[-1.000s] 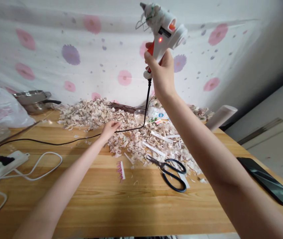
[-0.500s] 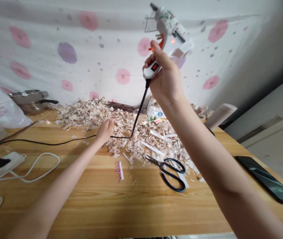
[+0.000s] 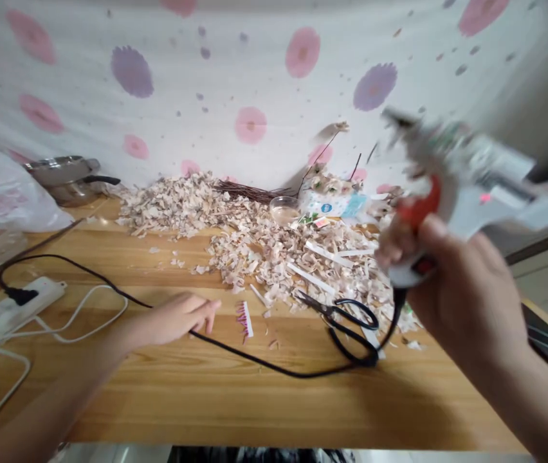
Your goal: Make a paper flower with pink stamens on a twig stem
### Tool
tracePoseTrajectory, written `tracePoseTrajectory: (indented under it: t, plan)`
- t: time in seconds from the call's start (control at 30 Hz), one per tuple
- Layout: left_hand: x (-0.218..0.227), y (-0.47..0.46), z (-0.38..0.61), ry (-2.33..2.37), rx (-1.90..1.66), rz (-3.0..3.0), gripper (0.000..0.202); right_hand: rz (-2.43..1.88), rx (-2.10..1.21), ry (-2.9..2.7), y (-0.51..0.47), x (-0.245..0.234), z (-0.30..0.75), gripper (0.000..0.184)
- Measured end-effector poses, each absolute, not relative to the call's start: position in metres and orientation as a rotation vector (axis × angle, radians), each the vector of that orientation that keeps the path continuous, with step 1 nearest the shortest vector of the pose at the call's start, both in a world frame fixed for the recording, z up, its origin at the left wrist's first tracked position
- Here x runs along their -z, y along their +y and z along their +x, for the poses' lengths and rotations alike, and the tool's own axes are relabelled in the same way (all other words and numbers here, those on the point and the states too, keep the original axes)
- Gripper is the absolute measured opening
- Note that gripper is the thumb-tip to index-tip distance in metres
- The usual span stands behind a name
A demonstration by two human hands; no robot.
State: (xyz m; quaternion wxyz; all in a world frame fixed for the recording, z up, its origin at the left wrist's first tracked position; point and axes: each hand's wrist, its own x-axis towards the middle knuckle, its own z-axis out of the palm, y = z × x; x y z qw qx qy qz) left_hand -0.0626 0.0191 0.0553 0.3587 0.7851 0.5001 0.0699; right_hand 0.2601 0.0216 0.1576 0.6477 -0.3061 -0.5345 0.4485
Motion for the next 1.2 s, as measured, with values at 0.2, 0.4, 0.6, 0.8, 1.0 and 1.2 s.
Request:
tracePoseTrajectory:
  t: [0.2, 0.4, 0.6, 0.8, 1.0, 1.2]
  plan:
    - [-0.038, 0.013, -0.054, 1.167, -0.065, 2.175, 0.042, -1.458, -1.254, -1.717, -0.035, -0.084, 0.268, 0.043]
    - [-0.029, 0.016, -0.048, 1.057, -0.302, 2.339, 0.023, -1.585, -1.223, -1.965, -0.021, -0.062, 0.244, 0.05]
    - [-0.016, 0.01, -0.047, 0.908, -0.415, 2.654, 0.038, -1.655, -1.216, -2.029, -0.013, -0.036, 0.242, 0.054]
    - [-0.016, 0.009, -0.044, 1.008, -0.372, 2.733, 0.04, -1.747, -1.25, -1.909, -0.012, -0.025, 0.243, 0.06]
    - [-0.015, 0.012, -0.043, 0.986, -0.382, 2.707, 0.037, -1.791, -1.298, -1.876, -0.007, -0.028, 0.237, 0.058]
    - [-0.012, 0.015, -0.044, 0.96, -0.389, 2.688, 0.034, -1.778, -1.364, -1.898, -0.005, -0.031, 0.23, 0.057]
